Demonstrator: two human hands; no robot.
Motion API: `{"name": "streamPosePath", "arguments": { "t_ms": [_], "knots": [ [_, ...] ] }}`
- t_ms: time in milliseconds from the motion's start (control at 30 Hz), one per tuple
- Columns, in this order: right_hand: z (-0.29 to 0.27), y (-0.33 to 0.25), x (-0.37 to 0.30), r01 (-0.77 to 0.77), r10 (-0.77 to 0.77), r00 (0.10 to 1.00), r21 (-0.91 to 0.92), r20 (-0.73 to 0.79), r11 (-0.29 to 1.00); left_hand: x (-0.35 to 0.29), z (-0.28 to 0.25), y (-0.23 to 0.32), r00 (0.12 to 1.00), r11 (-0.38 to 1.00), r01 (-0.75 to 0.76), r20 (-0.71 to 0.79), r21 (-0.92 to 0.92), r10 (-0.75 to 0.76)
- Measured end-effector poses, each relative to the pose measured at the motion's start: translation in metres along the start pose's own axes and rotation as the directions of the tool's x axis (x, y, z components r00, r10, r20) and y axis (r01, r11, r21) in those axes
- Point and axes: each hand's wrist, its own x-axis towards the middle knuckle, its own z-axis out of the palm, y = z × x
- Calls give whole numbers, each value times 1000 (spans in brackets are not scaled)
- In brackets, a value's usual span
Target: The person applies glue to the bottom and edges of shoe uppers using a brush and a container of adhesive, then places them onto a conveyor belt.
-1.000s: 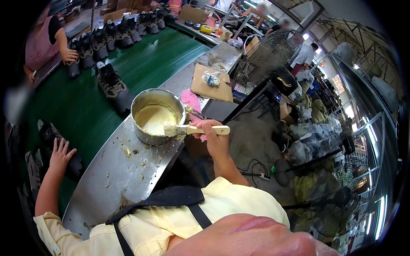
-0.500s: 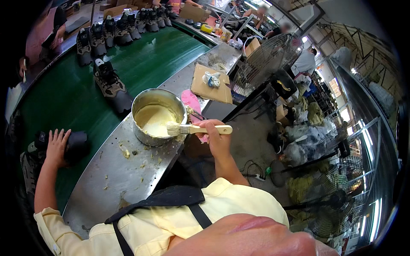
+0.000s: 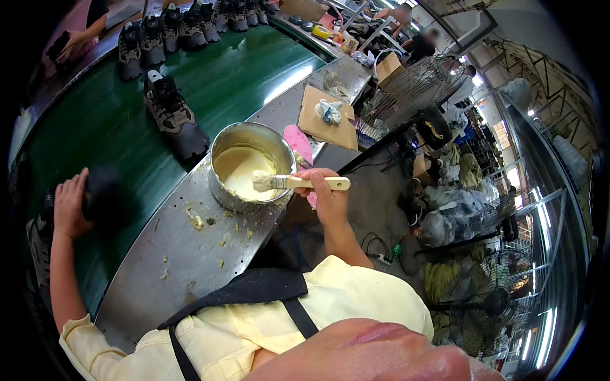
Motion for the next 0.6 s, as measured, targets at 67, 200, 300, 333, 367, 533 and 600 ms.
{"name": "streamPosePath", "arguments": {
  "t_ms": [67, 200, 300, 333, 367, 533, 600],
  "knots": [
    [3, -3, 0, 3, -3, 1000, -7, -13, 1000, 5, -27, 5, 978, 992, 72, -187, -107, -91],
    [3, -6, -1, 30, -30, 999, 9, 27, 1000, -32, -9, -46, 791, 841, 331, -359, -429, -495],
    [-2, -2, -1, 46, -49, 998, 59, 45, 997, -93, -5, -77, 671, 315, 196, -107, -929, -734],
    [-3, -3, -4, 52, -54, 998, 51, 36, 997, -94, -8, -59, 621, 84, 100, -4, -991, -784],
    [-4, -4, -7, 57, -57, 998, 31, 23, 998, -96, -13, -35, 582, -147, -11, 113, -989, -806],
    [-17, -6, -13, 70, -70, 997, -18, 16, 997, -118, -32, 55, 536, -377, -193, 225, -906, -814],
    [-21, -4, -14, 62, -62, 998, -6, 18, 998, -128, -12, 74, 700, -540, -196, 268, -819, -662]
  ]
}}
